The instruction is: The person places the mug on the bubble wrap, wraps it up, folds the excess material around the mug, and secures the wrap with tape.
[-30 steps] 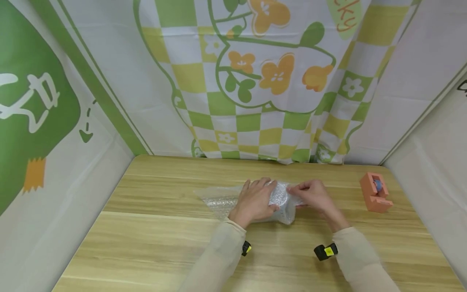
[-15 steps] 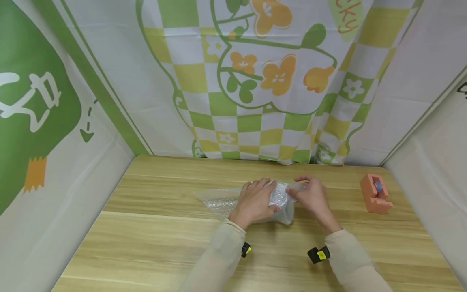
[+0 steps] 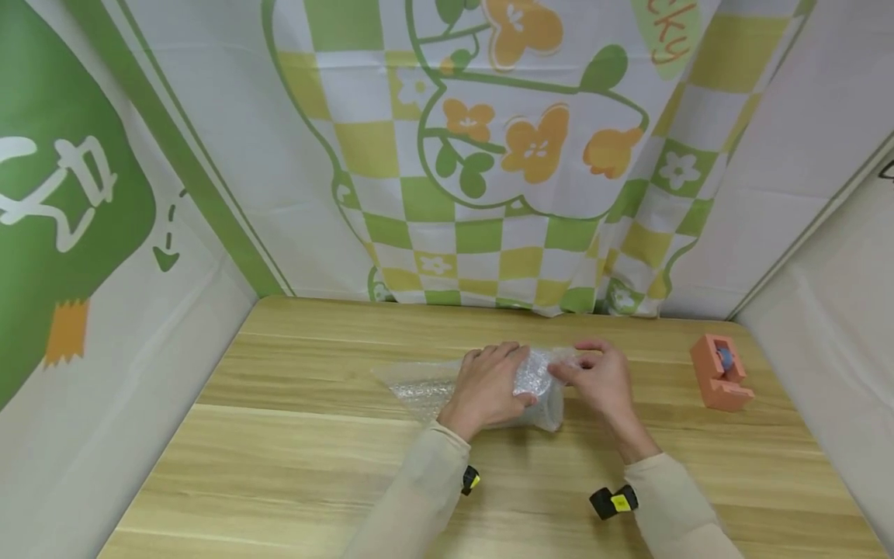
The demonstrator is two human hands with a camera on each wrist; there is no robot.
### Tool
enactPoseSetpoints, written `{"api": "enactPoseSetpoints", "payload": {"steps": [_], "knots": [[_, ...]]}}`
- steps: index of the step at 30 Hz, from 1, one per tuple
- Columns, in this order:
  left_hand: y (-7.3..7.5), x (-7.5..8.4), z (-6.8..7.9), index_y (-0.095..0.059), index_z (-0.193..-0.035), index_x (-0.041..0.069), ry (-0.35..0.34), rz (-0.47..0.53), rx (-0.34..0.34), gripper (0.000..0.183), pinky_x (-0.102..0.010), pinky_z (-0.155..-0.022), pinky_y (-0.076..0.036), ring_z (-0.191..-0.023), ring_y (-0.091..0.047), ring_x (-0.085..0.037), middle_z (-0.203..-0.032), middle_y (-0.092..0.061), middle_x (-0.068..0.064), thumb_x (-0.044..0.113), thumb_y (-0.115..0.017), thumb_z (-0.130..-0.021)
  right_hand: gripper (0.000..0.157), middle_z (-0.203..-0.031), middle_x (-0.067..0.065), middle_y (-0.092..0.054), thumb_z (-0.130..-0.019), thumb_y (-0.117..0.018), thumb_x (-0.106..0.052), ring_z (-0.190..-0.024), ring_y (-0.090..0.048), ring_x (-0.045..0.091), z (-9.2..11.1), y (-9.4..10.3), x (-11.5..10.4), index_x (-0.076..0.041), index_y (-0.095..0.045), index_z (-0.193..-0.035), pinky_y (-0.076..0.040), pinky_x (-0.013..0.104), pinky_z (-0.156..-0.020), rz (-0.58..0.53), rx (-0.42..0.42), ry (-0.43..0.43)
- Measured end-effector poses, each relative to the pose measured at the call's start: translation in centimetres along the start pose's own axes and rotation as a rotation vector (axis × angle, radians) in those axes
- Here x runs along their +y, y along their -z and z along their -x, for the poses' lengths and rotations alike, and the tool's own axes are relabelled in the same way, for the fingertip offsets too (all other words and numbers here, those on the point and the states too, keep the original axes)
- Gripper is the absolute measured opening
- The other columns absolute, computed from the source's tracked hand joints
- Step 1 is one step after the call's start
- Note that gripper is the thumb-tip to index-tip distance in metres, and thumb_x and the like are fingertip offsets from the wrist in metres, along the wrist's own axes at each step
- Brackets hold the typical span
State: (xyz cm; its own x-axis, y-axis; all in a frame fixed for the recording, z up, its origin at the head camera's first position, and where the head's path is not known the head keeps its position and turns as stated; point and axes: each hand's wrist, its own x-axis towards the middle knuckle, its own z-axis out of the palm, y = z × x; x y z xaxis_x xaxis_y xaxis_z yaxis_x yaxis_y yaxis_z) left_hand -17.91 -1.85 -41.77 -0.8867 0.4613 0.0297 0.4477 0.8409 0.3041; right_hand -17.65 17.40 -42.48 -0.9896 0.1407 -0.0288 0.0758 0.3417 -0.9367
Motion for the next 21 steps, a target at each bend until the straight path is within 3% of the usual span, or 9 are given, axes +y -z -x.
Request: {"api": "enactPoseSetpoints", "payload": {"steps": [4,10,14,17,21], "knots": [[0.0,0.1,0.0,-0.047,-0.152,0.016,-0.004,0.003,0.009,0.078,-0.050,-0.112,-0.036,-0.137,-0.047,-0.027,-0.153,-0.048,-0.005,0.047,-0.077,-0.087,0.045,-0.078,0.002,-0.070,-0.084,-0.078,0.000,-0.067,-0.069,0.011,0.2,0.2,0.1,0.011,-0.051,-0.118,-0.057,0.026,-0.063,-0.151,-0.021,-0.072],[0.0,0.1,0.0,-0.049,-0.150,0.015,-0.009,-0.008,0.029,0.076,-0.048,-0.110,-0.038,-0.136,-0.048,-0.026,-0.152,-0.050,-0.005,0.047,-0.077,-0.087,0.034,-0.087,0.002,-0.070,-0.093,-0.074,-0.010,-0.073,-0.068,0.009,0.3,0.4,0.0,0.016,-0.064,-0.113,-0.059,0.024,-0.069,-0.176,-0.048,-0.084],[0.0,0.0,0.0,-0.049,-0.150,0.014,-0.009,-0.007,0.030,0.077,-0.047,-0.110,-0.039,-0.136,-0.048,-0.025,-0.151,-0.050,-0.005,0.047,-0.077,-0.087,0.038,-0.101,0.008,-0.071,-0.103,-0.058,-0.013,-0.080,-0.069,0.009,0.1,0.9,0.1,0.021,-0.061,-0.119,-0.059,0.024,-0.077,-0.247,-0.140,-0.062],[-0.1,0.0,0.0,-0.048,-0.150,0.013,-0.004,0.008,0.030,0.077,-0.047,-0.110,-0.038,-0.136,-0.048,-0.025,-0.151,-0.050,-0.004,0.047,-0.078,-0.086,0.035,-0.109,0.014,-0.071,-0.105,-0.050,-0.005,-0.086,-0.070,0.009,-0.1,1.5,0.5,0.025,-0.056,-0.122,-0.058,0.025,-0.083,-0.275,-0.244,-0.025],[-0.2,-0.1,0.0,-0.048,-0.150,0.013,0.000,0.040,0.028,0.078,-0.048,-0.111,-0.037,-0.137,-0.048,-0.025,-0.151,-0.050,-0.004,0.046,-0.079,-0.086,0.028,-0.115,0.021,-0.069,-0.101,-0.054,0.006,-0.090,-0.070,0.010,-0.6,2.0,1.0,0.024,-0.057,-0.122,-0.058,0.028,-0.085,-0.213,-0.330,0.037]]}}
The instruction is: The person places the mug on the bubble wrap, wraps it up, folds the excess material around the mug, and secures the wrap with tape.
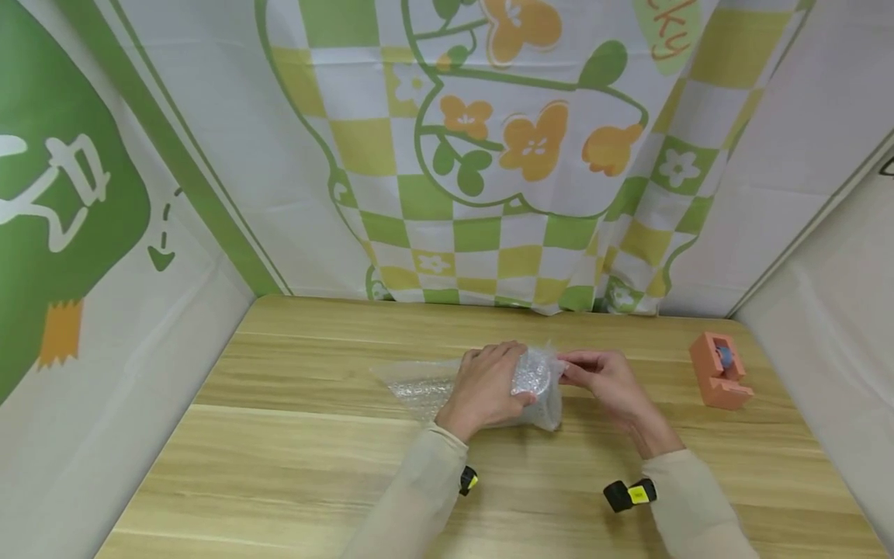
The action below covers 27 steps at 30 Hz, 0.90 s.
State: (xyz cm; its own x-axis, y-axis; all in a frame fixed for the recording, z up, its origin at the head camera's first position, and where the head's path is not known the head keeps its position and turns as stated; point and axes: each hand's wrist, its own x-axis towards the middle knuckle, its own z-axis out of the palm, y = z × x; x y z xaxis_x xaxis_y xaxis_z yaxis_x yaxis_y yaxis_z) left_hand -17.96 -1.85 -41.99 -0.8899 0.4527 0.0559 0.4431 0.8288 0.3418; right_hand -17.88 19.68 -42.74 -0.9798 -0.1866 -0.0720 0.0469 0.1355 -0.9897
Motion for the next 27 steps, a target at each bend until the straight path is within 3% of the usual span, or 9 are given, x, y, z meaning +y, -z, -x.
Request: {"api": "enactPoseSetpoints", "payload": {"steps": [8,13,20,27], "knots": [[-0.2,-0.3,0.1,-0.046,-0.150,0.011,-0.016,0.044,0.011,0.079,-0.047,-0.112,-0.036,-0.137,-0.048,-0.025,-0.151,-0.051,-0.005,0.045,-0.079,-0.086,0.021,-0.095,0.014,-0.073,-0.089,-0.075,-0.001,-0.079,-0.067,0.013,-1.2,0.0,0.4,0.011,-0.071,-0.106,-0.057,0.025,-0.072,0.196,0.016,0.015],[-0.2,-0.5,0.1,-0.045,-0.151,0.011,-0.017,0.084,0.019,0.081,-0.048,-0.113,-0.035,-0.137,-0.048,-0.024,-0.151,-0.052,-0.006,0.044,-0.080,-0.086,0.021,-0.093,0.019,-0.072,-0.086,-0.076,0.006,-0.080,-0.067,0.016,-1.6,-0.2,0.4,0.013,-0.070,-0.106,-0.056,0.023,-0.069,0.240,-0.004,0.098],[-0.5,-0.9,0.0,-0.042,-0.153,0.010,-0.020,0.114,0.018,0.085,-0.050,-0.114,-0.033,-0.138,-0.047,-0.026,-0.152,-0.050,-0.007,0.046,-0.080,-0.085,0.022,-0.094,0.012,-0.071,-0.086,-0.078,0.002,-0.081,-0.065,0.021,-1.5,-0.3,0.4,0.001,-0.077,-0.108,-0.056,0.026,-0.070,0.483,-0.014,0.228],[-0.7,-1.2,-0.1,-0.040,-0.154,0.011,-0.023,0.127,0.012,0.087,-0.050,-0.116,-0.030,-0.140,-0.045,-0.026,-0.154,-0.048,-0.007,0.047,-0.079,-0.086,0.030,-0.091,0.008,-0.064,-0.088,-0.078,-0.003,-0.083,-0.062,0.020,-1.6,0.3,1.0,-0.002,-0.075,-0.118,-0.057,0.032,-0.072,0.533,-0.082,0.272]]}}
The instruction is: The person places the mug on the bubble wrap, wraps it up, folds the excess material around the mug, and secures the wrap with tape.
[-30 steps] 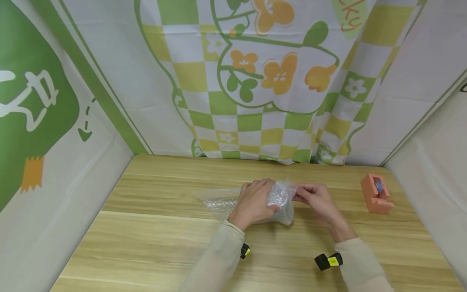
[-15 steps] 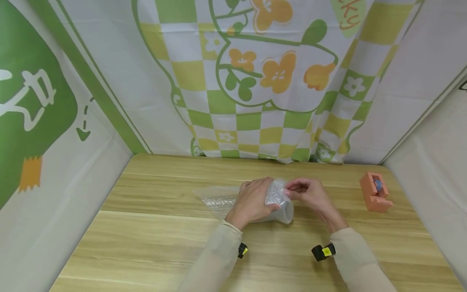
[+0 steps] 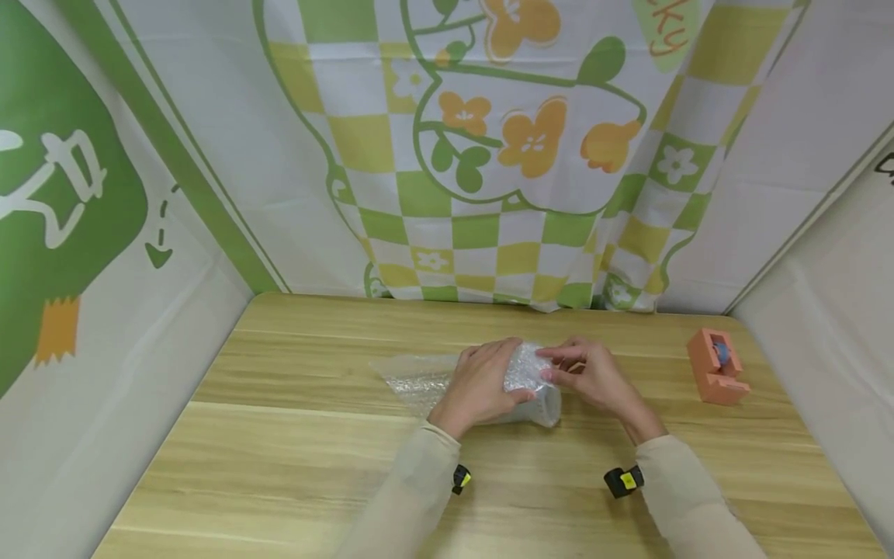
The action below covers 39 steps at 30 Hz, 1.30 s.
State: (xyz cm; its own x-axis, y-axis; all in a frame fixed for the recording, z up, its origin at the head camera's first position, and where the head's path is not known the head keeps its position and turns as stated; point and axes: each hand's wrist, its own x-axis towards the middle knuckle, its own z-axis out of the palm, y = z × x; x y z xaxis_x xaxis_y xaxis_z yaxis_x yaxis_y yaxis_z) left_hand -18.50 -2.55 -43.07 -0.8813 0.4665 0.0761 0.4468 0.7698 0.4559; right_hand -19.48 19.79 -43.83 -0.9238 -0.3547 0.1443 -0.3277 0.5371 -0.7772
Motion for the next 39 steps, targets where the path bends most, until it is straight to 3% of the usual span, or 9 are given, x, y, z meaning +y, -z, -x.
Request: {"api": "enactPoseSetpoints", "payload": {"steps": [8,14,19,25,34,39], "knots": [[0.3,0.0,0.1,-0.039,-0.154,0.007,-0.012,0.000,0.007,0.089,-0.049,-0.117,-0.030,-0.140,-0.045,-0.028,-0.154,-0.047,-0.010,0.048,-0.079,-0.086,0.032,-0.091,0.007,-0.063,-0.089,-0.077,-0.006,-0.077,-0.062,0.018,-0.2,0.2,-1.0,-0.002,-0.074,-0.121,-0.054,0.026,-0.062,0.166,-0.057,0.046],[0.2,-1.1,0.7,-0.040,-0.152,0.003,-0.042,0.042,0.063,0.093,-0.050,-0.116,-0.032,-0.141,-0.044,-0.030,-0.153,-0.047,-0.013,0.056,-0.075,-0.086,0.032,-0.092,0.007,-0.062,-0.090,-0.077,-0.007,-0.075,-0.061,0.016,-0.2,0.2,-1.6,-0.002,-0.074,-0.121,-0.053,0.026,-0.060,0.201,-0.067,0.036],[0.9,-2.7,1.6,-0.044,-0.149,0.005,0.018,0.167,0.072,0.098,-0.050,-0.113,-0.036,-0.137,-0.047,-0.031,-0.148,-0.052,-0.013,0.063,-0.078,-0.078,0.032,-0.093,0.007,-0.062,-0.090,-0.077,-0.007,-0.076,-0.062,0.018,-0.1,0.1,-1.6,-0.002,-0.073,-0.121,-0.054,0.026,-0.061,0.180,-0.058,0.020],[1.4,-4.8,2.9,-0.055,-0.127,0.010,0.090,0.295,0.066,0.079,-0.047,-0.097,-0.049,-0.116,-0.059,-0.030,-0.124,-0.063,-0.011,0.060,-0.084,-0.074,0.032,-0.095,0.007,-0.062,-0.091,-0.076,-0.009,-0.079,-0.063,0.019,0.0,0.2,-1.7,-0.002,-0.073,-0.122,-0.054,0.026,-0.062,0.158,-0.056,-0.006],[0.9,-6.4,3.6,-0.059,-0.118,0.011,-0.032,0.208,0.037,0.061,-0.056,-0.114,-0.033,-0.138,-0.045,-0.035,-0.144,-0.053,-0.016,0.044,-0.088,-0.077,0.032,-0.095,0.007,-0.062,-0.091,-0.076,-0.010,-0.080,-0.063,0.020,0.2,0.1,-1.8,-0.004,-0.074,-0.122,-0.053,0.026,-0.062,0.159,-0.055,-0.020],[0.8,-6.7,3.6,-0.062,-0.114,0.013,-0.041,0.193,0.022,0.053,-0.059,-0.116,-0.028,-0.142,-0.038,-0.040,-0.149,-0.047,-0.023,0.040,-0.087,-0.076,0.032,-0.096,0.007,-0.062,-0.091,-0.076,-0.010,-0.080,-0.063,0.018,0.2,0.1,-1.7,-0.004,-0.074,-0.122,-0.053,0.026,-0.062,0.157,-0.053,-0.019]]}}
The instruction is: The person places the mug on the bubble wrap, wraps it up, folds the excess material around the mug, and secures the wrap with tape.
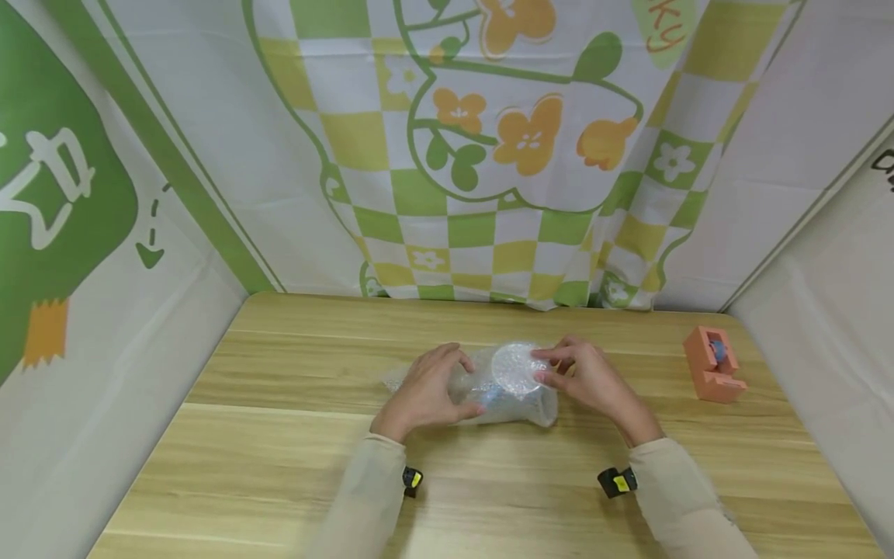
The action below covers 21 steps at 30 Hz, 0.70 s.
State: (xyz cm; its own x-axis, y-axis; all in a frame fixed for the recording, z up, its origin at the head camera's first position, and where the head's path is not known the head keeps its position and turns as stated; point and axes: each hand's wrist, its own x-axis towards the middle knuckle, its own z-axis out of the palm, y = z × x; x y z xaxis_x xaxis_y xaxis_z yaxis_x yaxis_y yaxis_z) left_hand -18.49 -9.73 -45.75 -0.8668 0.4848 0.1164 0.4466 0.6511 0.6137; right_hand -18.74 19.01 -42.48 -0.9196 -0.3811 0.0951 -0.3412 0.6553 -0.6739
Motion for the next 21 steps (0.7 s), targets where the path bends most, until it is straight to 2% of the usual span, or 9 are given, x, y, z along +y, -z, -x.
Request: {"api": "enactPoseSetpoints", "payload": {"steps": [4,10,17,21], "knots": [[-0.4,-0.3,-0.2,-0.064,-0.110,0.017,0.007,0.010,-0.014,0.044,-0.060,-0.117,-0.025,-0.143,-0.036,-0.042,-0.149,-0.047,-0.024,0.035,-0.085,-0.076,0.031,-0.096,0.008,-0.062,-0.091,-0.076,-0.010,-0.080,-0.063,0.018,0.0,0.0,0.0,-0.004,-0.074,-0.122,-0.054,0.026,-0.063,-0.007,0.002,0.001],[-1.4,-0.4,-0.6,-0.066,-0.105,0.021,0.041,0.028,-0.025,0.031,-0.061,-0.116,-0.025,-0.143,-0.036,-0.042,-0.150,-0.046,-0.024,0.031,-0.075,-0.077,0.031,-0.095,0.007,-0.061,-0.091,-0.076,-0.009,-0.079,-0.062,0.017,0.0,0.0,0.0,-0.003,-0.074,-0.122,-0.053,0.026,-0.062,0.005,0.003,0.029],[-1.2,-0.5,-0.9,-0.068,-0.109,0.024,0.083,0.087,-0.089,0.031,-0.063,-0.117,-0.022,-0.146,-0.031,-0.041,-0.149,-0.049,-0.019,0.033,-0.071,-0.080,0.032,-0.094,0.010,-0.058,-0.093,-0.075,-0.010,-0.078,-0.060,0.016,0.2,-0.2,-0.3,-0.002,-0.073,-0.123,-0.052,0.026,-0.059,0.056,0.012,0.064],[-0.8,-0.6,-1.0,-0.069,-0.114,0.029,0.131,0.095,-0.141,0.037,-0.061,-0.112,-0.028,-0.140,-0.038,-0.037,-0.141,-0.056,-0.012,0.037,-0.070,-0.078,0.031,-0.095,0.009,-0.058,-0.093,-0.075,-0.010,-0.078,-0.061,0.016,0.3,-0.4,-0.2,-0.003,-0.073,-0.123,-0.051,0.026,-0.060,0.070,0.018,0.056]]}}
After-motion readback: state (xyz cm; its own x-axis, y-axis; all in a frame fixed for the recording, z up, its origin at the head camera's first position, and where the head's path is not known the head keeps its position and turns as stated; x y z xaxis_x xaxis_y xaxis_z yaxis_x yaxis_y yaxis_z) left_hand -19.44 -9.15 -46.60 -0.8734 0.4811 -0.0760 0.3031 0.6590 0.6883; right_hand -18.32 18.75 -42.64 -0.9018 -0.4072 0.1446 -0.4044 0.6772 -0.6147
